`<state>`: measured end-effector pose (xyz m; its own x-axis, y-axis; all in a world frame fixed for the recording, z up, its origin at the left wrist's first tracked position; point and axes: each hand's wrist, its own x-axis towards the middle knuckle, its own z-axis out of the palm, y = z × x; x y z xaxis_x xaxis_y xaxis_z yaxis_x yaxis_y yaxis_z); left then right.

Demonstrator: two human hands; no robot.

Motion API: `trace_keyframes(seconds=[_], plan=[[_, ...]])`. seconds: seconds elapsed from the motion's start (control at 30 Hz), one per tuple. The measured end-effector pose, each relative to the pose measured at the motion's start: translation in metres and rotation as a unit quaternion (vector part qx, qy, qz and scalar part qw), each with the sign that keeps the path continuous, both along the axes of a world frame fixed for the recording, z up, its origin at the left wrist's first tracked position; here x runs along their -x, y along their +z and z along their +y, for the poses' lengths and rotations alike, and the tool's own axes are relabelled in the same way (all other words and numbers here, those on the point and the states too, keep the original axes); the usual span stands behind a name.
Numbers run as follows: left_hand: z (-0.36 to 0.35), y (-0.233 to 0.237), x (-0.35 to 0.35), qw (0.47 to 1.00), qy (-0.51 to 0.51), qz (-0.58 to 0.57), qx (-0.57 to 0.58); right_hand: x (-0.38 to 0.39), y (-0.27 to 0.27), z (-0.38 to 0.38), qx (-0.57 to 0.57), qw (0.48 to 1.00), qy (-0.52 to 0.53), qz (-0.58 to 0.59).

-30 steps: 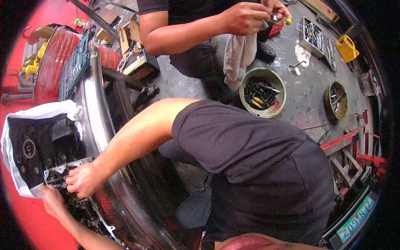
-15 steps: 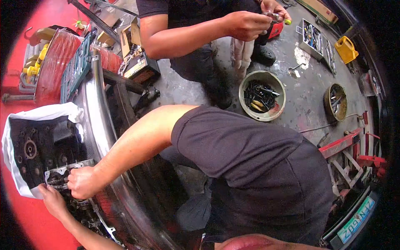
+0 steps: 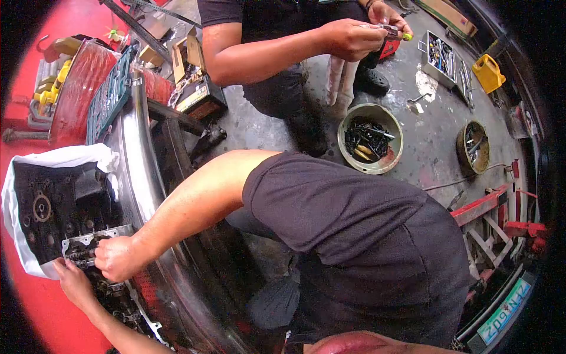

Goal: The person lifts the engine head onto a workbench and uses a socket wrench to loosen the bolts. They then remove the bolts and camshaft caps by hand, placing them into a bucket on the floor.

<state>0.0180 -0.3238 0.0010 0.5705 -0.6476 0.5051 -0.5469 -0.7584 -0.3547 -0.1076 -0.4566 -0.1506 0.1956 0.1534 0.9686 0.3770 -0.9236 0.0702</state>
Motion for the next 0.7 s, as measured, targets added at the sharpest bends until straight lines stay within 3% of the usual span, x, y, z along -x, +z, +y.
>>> trace_keyframes(seconds=[0.13, 0.23, 0.33, 0.43, 0.53, 0.63, 0.7], plan=[[-0.016, -0.004, 0.034, 0.997, 0.061, -0.034, 0.028, 0.013, -0.001, -0.015, 0.062, 0.996, 0.043, -0.057], [0.002, -0.004, -0.003, 0.994, 0.069, -0.06, -0.062, 0.012, -0.001, 0.0, -0.05, 0.998, 0.012, 0.03], [-0.025, 0.005, 0.045, 0.978, 0.183, -0.051, -0.084, -0.008, -0.002, 0.012, -0.121, 0.98, 0.009, 0.157], [-0.019, 0.005, 0.04, 0.984, 0.165, -0.037, -0.059, -0.004, -0.007, 0.004, -0.035, 0.999, 0.016, 0.037], [0.001, 0.0, 0.008, 0.999, -0.013, -0.04, -0.011, 0.013, -0.003, -0.007, -0.002, 0.999, 0.021, -0.027], [0.011, -0.004, -0.027, 0.984, -0.147, -0.098, -0.029, 0.009, -0.005, 0.003, -0.016, 1.0, 0.01, 0.003], [-0.006, -0.004, 0.006, 0.997, -0.014, -0.071, -0.023, -0.005, -0.004, 0.017, -0.096, 0.992, -0.025, 0.078]])
